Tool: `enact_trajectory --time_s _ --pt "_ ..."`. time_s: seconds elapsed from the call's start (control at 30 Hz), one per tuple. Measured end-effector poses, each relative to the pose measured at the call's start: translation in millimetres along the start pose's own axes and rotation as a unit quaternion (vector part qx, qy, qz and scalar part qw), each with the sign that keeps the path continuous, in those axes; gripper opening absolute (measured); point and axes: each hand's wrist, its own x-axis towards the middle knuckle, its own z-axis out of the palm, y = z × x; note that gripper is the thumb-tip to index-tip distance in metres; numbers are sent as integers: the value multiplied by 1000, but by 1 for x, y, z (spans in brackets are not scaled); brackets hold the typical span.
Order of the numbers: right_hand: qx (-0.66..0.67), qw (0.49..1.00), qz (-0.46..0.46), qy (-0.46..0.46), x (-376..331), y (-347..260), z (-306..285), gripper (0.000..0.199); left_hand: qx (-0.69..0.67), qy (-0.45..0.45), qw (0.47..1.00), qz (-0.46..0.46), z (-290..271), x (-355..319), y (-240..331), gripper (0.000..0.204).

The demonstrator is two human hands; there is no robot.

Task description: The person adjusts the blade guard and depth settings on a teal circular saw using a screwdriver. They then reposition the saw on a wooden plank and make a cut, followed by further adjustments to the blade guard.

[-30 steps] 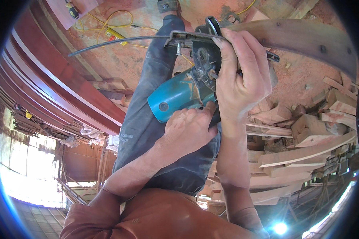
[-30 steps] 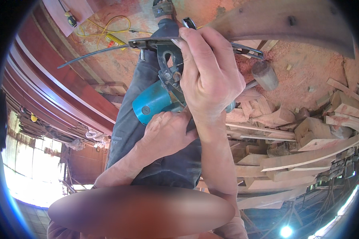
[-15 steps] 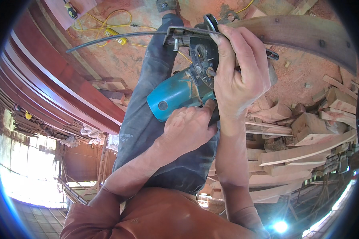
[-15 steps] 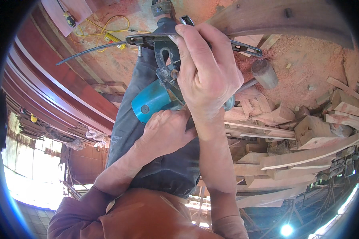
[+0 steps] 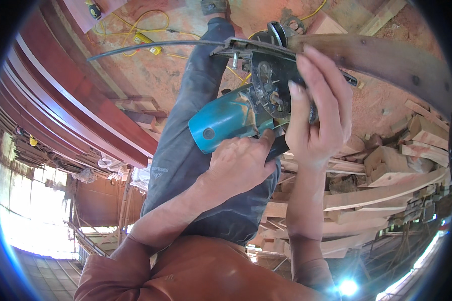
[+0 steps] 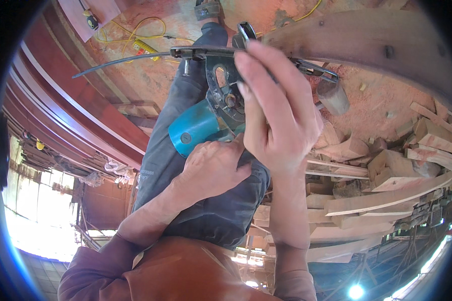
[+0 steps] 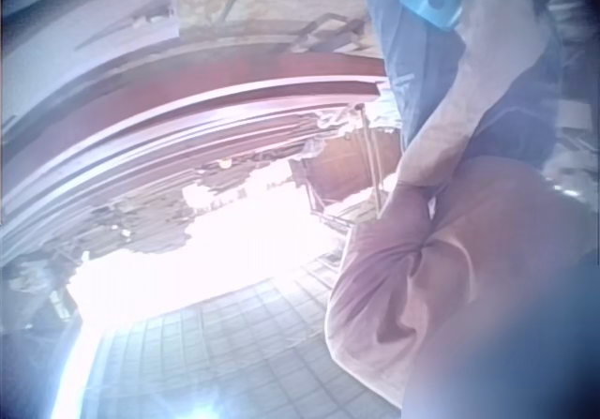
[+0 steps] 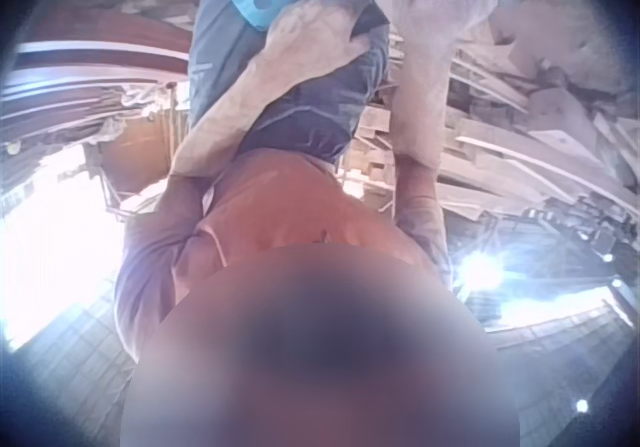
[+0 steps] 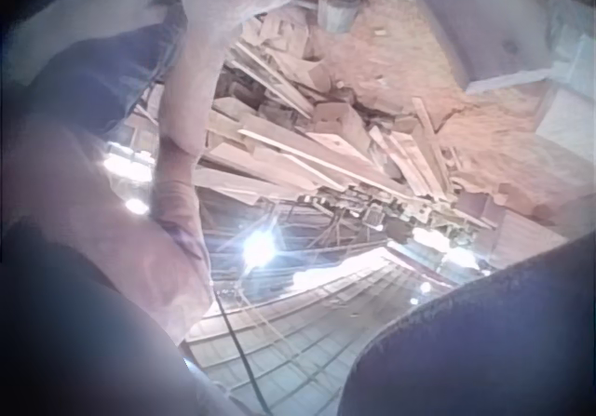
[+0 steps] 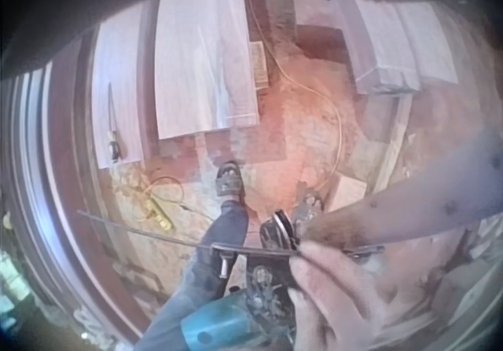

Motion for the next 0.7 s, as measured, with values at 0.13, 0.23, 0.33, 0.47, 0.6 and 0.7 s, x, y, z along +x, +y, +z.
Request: enact_trajectory --time_s 0.13,0.23,0.33,0.47,0.6,0.7 --pt "84 985 9 -152 2 -4 -23 40 2 10 1000 6 0 0 -2 47" --pt "65 975 -42 -208 5 2 -27 43 8 3 1000 4 -1 0 -2 46" --pt "53 974 -66 -211 6 7 -26 42 2 17 1000 11 0 -1 -2 46" --pt "71 982 -16 -172 3 7 -20 42 3 9 1000 7 1 -1 -3 46" --pt "77 987 -3 -143 -3 5 -14 42 4 13 1000 7 1 0 -4 46" --pt "74 987 2 -140 -5 4 -16 42 4 5 1000 5 2 0 -5 46"
